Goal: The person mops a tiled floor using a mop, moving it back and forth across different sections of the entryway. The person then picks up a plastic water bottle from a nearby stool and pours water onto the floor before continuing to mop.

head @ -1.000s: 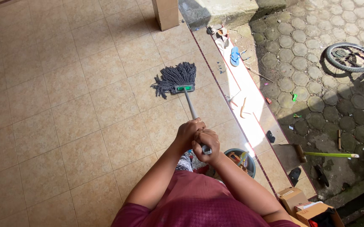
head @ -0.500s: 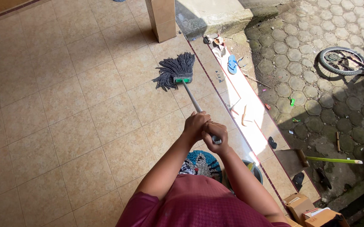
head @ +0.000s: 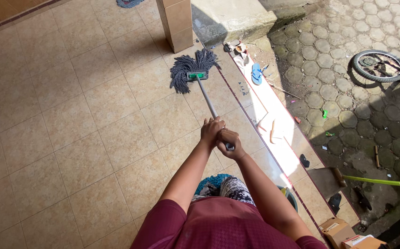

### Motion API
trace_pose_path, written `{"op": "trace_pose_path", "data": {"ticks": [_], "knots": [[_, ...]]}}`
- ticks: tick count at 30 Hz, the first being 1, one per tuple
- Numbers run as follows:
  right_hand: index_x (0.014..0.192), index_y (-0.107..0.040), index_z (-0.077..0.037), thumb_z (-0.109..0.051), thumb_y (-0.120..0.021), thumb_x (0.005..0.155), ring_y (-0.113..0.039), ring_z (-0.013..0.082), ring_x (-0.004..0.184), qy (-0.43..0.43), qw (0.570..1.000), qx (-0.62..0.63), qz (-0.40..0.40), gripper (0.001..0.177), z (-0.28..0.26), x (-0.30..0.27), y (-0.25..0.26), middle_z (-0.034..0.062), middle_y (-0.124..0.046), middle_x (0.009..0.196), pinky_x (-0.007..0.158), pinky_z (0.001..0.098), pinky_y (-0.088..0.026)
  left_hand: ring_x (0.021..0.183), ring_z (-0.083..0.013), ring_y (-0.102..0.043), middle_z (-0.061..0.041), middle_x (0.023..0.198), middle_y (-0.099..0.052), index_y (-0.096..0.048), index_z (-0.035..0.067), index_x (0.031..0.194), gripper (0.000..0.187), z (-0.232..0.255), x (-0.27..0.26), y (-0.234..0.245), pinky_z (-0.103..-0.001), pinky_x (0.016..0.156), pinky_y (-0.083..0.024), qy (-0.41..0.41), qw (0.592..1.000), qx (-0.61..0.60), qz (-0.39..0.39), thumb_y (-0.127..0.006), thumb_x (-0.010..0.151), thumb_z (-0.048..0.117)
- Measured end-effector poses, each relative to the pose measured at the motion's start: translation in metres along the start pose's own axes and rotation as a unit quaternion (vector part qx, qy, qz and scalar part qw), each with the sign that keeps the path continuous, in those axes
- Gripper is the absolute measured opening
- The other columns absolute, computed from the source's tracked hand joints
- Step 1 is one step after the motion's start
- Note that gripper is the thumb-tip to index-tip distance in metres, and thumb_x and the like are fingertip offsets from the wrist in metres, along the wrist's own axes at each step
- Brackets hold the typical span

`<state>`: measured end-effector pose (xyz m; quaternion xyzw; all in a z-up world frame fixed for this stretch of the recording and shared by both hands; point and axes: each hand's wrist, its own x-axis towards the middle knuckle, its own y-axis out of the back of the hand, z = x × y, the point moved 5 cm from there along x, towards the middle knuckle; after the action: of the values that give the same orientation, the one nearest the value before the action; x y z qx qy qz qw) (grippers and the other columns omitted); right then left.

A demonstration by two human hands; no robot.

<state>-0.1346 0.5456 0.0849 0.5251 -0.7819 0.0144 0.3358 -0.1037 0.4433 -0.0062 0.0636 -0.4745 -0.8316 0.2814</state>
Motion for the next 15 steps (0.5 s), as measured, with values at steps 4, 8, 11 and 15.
{"op": "trace_pose_path", "data": {"ticks": [4,8,11,15], "knots": [[0.067,-0.046,-0.003,0.003,-0.058,0.073,-0.053,0.0272,0.059,-0.006,0.999,0.029,0.016,0.015,-0.036,0.013,0.029,0.0109,-0.051,0.064,0.060,0.0378,-0.047,0.116,-0.0383,-0.065,-0.025,0.123,-0.067,-0.072,0.010,0.089,0.017,0.036,-0.004,0.028,-0.057,0.107,-0.041,0.000,0.999,-0.026,-0.036,-0.065,0.085,0.024],[0.065,-0.046,-0.004,0.003,-0.060,0.073,-0.053,0.0271,0.055,0.004,0.998,0.055,0.011,0.018,-0.037,0.038,0.052,0.0103,-0.051,0.062,0.057,0.0381,-0.044,0.114,-0.0384,-0.066,-0.025,0.115,-0.070,-0.070,0.009,0.088,0.015,0.046,0.008,0.031,-0.052,0.107,-0.046,0.018,0.996,-0.076,-0.033,-0.065,0.086,0.024],[0.064,-0.045,-0.005,0.001,-0.061,0.073,-0.054,0.0272,0.054,0.038,0.997,0.067,0.022,0.019,0.004,0.059,0.059,0.0098,-0.049,0.062,0.056,0.0383,-0.045,0.113,-0.0390,-0.066,-0.024,0.121,-0.069,-0.066,0.009,0.088,0.016,0.019,0.042,-0.006,-0.052,0.105,-0.049,0.039,0.995,-0.088,0.012,-0.063,0.092,0.025],[0.069,-0.049,-0.003,-0.002,-0.063,0.075,-0.057,0.0276,0.061,0.029,0.999,0.027,0.007,0.015,0.085,0.088,0.073,0.0109,-0.056,0.067,0.061,0.0377,-0.048,0.125,-0.0402,-0.065,-0.019,0.110,-0.069,-0.067,0.006,0.102,0.020,-0.017,0.102,-0.043,-0.058,0.101,-0.046,-0.059,0.977,-0.080,0.187,-0.064,0.099,0.026]]}}
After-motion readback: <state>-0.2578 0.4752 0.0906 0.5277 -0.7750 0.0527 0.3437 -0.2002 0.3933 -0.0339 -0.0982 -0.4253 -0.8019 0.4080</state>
